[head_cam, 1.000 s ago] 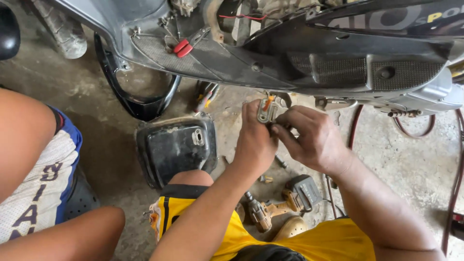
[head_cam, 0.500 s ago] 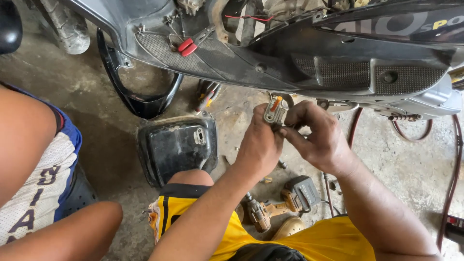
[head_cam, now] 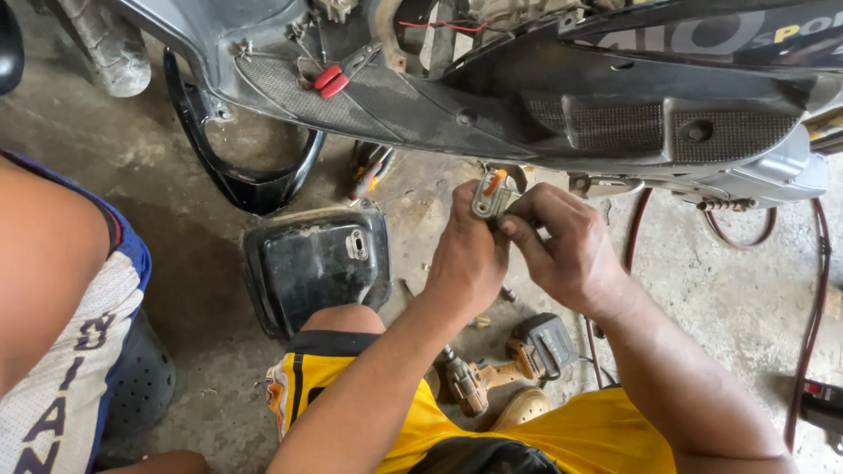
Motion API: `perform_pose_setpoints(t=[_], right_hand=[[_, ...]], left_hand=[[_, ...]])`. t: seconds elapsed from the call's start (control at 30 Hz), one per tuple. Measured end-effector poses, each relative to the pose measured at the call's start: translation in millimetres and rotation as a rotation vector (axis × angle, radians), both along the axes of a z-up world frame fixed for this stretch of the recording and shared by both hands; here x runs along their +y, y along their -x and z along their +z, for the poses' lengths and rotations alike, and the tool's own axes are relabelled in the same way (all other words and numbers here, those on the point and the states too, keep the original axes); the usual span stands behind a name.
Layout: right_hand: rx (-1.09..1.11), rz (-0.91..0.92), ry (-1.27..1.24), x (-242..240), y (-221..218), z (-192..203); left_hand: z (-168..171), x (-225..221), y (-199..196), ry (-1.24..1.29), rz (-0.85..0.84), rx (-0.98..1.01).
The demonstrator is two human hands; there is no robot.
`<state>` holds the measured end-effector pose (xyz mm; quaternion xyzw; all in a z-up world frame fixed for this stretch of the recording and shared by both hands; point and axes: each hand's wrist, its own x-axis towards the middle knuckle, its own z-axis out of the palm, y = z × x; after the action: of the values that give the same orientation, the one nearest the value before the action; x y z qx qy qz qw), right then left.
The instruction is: Disassembling a motorcycle fuel valve using a screwdriver to remove screws and inspect internal parts.
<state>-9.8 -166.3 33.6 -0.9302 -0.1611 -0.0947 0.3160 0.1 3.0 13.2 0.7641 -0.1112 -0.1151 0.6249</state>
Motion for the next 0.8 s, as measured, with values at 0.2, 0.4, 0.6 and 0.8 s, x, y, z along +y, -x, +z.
perform_pose_setpoints(t=[0.2,0.4,0.6,0.8], right_hand=[[0.001,0.032,-0.023,0.1,2.0,7.7],[-0.009,0.000,-0.053,0.4,4.2,6.6],[-0.022,0.052,-0.010,3.2,3.1,6.0],[0.001,0.056,-0.044,6.4,1.9,3.1]], left_hand=[[-0.4,-0.2,2.3,0.039,0.018,-0.018],[-0.6,-0.3,5.2,0.040,0.014,-0.020],[-1.9,-2.1,6.1,0.035,0.014,-0.033],[-8.7,-3.6,9.4,0.038,0.075,-0.171]])
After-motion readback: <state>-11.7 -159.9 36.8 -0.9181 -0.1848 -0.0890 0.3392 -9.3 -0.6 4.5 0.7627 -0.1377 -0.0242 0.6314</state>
